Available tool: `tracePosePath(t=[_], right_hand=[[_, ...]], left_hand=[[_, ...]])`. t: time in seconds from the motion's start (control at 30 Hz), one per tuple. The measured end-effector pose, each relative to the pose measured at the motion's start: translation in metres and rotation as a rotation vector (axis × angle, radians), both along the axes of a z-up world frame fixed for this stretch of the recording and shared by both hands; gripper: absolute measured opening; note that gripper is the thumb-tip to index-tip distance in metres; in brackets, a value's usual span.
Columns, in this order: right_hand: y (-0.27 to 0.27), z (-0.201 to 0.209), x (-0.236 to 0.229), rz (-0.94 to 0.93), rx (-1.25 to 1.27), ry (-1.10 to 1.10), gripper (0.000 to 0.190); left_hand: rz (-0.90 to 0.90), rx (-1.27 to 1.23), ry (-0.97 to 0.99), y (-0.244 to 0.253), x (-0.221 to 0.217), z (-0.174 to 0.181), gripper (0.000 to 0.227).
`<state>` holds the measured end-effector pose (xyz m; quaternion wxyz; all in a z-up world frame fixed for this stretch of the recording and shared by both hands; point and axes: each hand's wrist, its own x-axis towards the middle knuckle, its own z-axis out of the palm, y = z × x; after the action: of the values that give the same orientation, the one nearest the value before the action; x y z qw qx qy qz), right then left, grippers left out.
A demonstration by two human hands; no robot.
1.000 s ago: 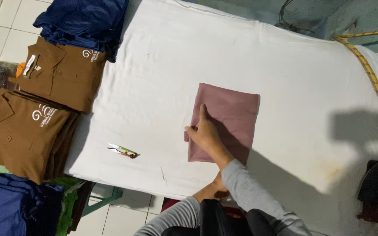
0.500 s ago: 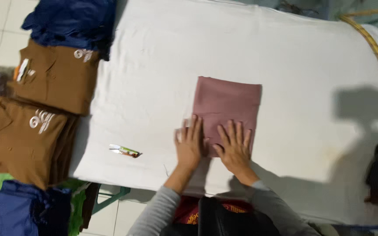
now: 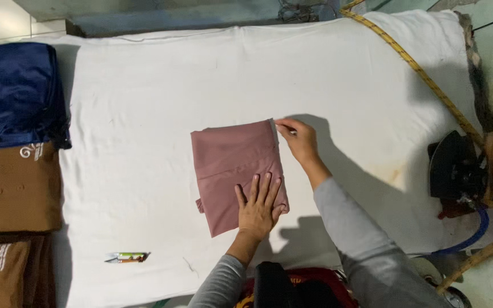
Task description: The person folds a pair of pink pants and a pair of green pants by hand on a white surface, using an iron to press the folds.
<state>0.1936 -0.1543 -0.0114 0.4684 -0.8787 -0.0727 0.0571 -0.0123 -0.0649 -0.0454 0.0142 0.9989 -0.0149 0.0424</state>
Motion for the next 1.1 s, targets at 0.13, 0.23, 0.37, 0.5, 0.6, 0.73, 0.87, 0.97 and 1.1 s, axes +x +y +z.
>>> tracePosePath(t=[0.13, 0.23, 0.37, 0.5, 0.6, 0.73, 0.87, 0.97, 1.1], right_hand=[[0.012, -0.028, 0.048, 0.21, -0.179, 0.115, 0.01], [0.016, -0.02, 0.056, 0.335, -0.389, 0.117, 0.01], [0.028, 0.036, 0.052, 0.508, -0.449, 0.063, 0.01], [0.04, 0.032, 0.071, 0.586, -0.513, 0.042, 0.011], [0.051, 0.031, 0.081, 0.584, -0.548, 0.038, 0.014], [0.055, 0.017, 0.085, 0.582, -0.568, 0.067, 0.016], [0.037, -0.019, 0.096, 0.465, -0.33, 0.033, 0.017], [0.025, 0.0, 0.089, 0.17, -0.261, 0.337, 0.019], [0.037, 0.037, 0.059, 0.133, -0.131, 0.652, 0.044]], left_hand=[[-0.039, -0.029, -0.01, 0.002, 0.003, -0.002, 0.073], [-0.03, -0.046, -0.055, 0.002, 0.003, -0.003, 0.07], [-0.013, -0.02, -0.042, 0.003, 0.004, -0.002, 0.07], [-0.014, -0.036, -0.031, 0.003, 0.004, -0.005, 0.071], [-0.018, -0.045, -0.026, 0.002, 0.003, -0.005, 0.07], [-0.01, -0.02, -0.016, 0.002, 0.004, -0.006, 0.071], [-0.009, -0.006, 0.0, 0.003, 0.003, -0.005, 0.074], [-0.031, 0.029, 0.003, 0.004, 0.002, -0.005, 0.075], [-0.035, 0.018, 0.021, 0.002, 0.002, -0.01, 0.073]])
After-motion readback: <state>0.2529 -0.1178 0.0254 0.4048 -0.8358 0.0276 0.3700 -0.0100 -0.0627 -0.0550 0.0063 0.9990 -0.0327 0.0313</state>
